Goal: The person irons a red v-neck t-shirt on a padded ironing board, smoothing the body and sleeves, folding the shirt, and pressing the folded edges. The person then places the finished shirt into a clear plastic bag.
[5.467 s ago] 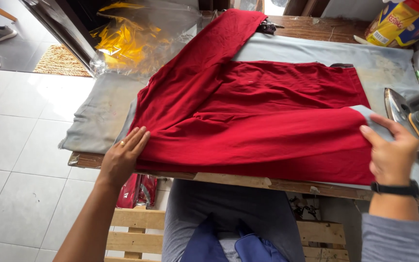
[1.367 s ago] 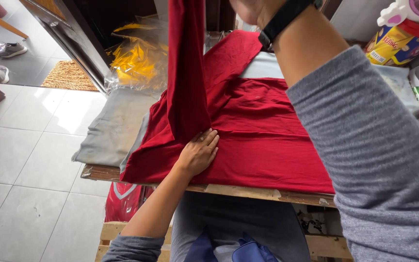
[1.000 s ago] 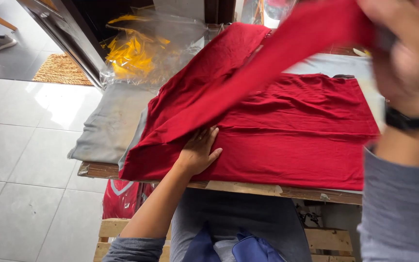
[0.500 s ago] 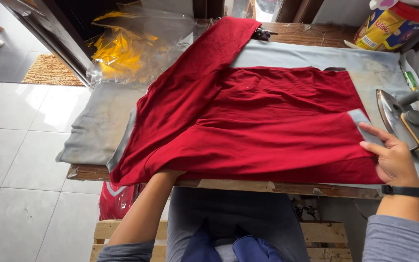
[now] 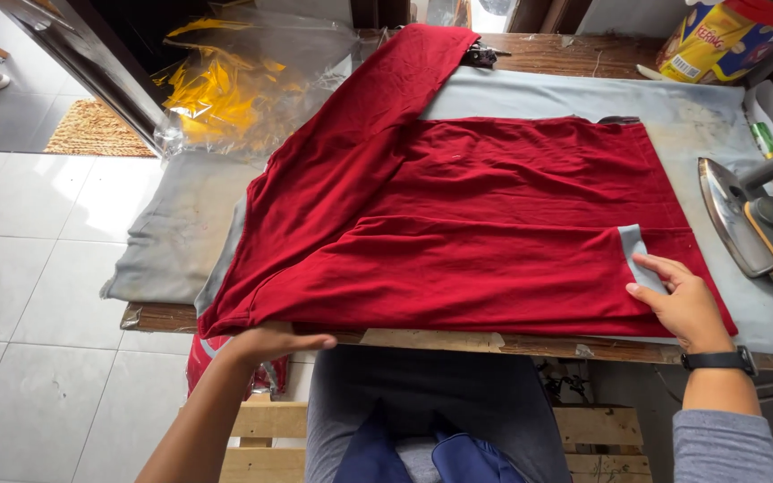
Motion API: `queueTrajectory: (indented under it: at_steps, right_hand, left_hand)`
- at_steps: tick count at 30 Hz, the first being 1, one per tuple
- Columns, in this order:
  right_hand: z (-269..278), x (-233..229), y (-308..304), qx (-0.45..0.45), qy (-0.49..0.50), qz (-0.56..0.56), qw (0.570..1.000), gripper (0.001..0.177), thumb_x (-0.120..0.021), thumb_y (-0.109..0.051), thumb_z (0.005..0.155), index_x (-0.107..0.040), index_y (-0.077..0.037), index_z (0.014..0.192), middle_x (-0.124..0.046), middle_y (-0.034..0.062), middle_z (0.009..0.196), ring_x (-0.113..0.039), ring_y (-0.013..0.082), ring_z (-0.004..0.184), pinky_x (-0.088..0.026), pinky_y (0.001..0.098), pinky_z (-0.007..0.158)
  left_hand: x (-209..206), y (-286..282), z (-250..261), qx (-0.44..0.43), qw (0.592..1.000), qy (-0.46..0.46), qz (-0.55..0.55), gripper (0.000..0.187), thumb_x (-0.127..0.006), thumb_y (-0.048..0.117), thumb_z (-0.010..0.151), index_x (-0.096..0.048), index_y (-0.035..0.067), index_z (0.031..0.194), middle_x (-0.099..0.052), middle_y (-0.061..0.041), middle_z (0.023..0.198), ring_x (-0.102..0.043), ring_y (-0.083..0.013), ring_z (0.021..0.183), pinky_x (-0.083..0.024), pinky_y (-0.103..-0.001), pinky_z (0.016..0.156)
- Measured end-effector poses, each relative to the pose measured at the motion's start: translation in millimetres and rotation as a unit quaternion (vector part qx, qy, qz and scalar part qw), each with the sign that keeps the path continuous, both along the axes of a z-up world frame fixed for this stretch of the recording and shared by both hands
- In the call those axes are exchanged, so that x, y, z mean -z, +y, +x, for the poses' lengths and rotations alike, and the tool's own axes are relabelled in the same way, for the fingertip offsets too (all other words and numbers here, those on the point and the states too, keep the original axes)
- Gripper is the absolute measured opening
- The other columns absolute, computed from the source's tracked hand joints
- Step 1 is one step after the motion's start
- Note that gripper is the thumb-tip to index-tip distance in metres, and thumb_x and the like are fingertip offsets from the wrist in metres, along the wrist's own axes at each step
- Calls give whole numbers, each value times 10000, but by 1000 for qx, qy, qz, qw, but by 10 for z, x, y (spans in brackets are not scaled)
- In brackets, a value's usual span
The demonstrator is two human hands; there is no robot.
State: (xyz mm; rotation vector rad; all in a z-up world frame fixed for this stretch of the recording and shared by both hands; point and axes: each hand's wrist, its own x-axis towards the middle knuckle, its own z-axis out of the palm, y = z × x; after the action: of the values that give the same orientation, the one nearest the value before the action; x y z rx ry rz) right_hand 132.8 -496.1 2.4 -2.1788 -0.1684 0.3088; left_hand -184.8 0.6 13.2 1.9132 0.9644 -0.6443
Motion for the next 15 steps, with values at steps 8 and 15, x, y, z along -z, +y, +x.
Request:
queueTrajectory:
  at_steps: [8, 15]
  right_hand:
    - [261, 278, -6, -51, -173, 26, 983, 519, -752, 12, 860, -673, -88, 1362, -643, 100, 1344, -592, 206, 1186, -446, 320, 1012]
    - [126, -175, -25, -23, -258, 93, 961, 475, -734, 77, 950, -633, -21, 1404, -620, 132, 1406, -563, 204, 1321, -453, 296, 1141]
  left_hand:
    - [517, -6, -298, -435, 683, -510, -290, 181, -718, 81, 956, -647, 161, 810, -684, 35, 886, -653, -74, 879, -570, -313, 823]
    - [859, 113, -260, -499, 651, -515, -250, 117, -740, -33, 874, -712, 61, 939, -751, -80, 957, -728, -173, 988, -595, -349, 926]
